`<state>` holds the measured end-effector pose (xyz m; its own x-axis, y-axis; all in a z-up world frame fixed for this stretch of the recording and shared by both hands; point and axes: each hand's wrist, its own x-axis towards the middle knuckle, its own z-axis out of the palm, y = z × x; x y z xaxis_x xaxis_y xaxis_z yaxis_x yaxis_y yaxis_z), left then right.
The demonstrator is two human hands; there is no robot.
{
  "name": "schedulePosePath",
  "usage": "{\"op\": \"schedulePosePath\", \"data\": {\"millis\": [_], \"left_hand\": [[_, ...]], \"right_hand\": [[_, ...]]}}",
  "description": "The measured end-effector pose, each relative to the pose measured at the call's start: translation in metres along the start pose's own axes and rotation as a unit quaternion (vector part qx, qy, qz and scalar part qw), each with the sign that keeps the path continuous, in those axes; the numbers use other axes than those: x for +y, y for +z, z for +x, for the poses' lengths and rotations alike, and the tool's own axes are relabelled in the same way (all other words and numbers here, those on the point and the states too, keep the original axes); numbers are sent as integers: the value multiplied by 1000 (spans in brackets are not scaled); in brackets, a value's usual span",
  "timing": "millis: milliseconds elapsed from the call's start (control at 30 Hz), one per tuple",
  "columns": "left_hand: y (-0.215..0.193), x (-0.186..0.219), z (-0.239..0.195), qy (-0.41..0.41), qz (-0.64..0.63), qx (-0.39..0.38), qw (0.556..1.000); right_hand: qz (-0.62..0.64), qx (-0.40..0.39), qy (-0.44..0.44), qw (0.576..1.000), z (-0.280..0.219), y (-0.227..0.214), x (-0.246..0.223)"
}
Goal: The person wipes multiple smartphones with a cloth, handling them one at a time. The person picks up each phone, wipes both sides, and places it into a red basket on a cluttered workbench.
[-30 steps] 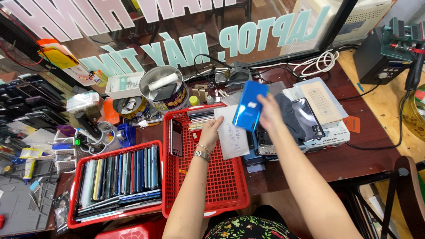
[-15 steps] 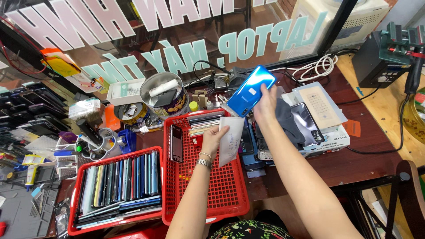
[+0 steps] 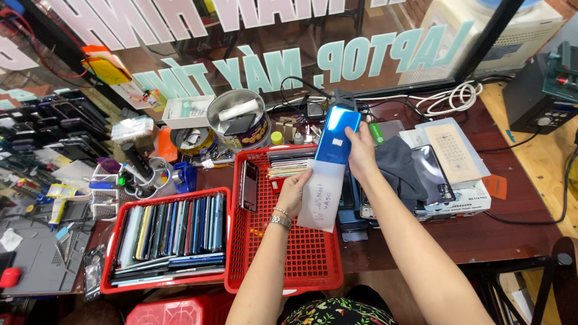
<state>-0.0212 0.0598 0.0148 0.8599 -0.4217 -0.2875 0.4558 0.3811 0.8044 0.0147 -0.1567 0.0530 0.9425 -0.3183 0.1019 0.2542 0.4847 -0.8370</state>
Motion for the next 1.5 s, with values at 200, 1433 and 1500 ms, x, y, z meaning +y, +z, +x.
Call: {"op": "schedulePosePath", "data": {"millis": [200,1433,1500], "left_hand": [[-10,-1,-5,-16,28,-18,999],[-168,44,-23,86,552,333,759],[-170,50,-6,49,582,324,744]], "right_hand": [[-132,-69,127,981,-10,10,9],[-437,-164,210,859,-139,119,218],[-423,-182,235,856,-134,129,229]]}}
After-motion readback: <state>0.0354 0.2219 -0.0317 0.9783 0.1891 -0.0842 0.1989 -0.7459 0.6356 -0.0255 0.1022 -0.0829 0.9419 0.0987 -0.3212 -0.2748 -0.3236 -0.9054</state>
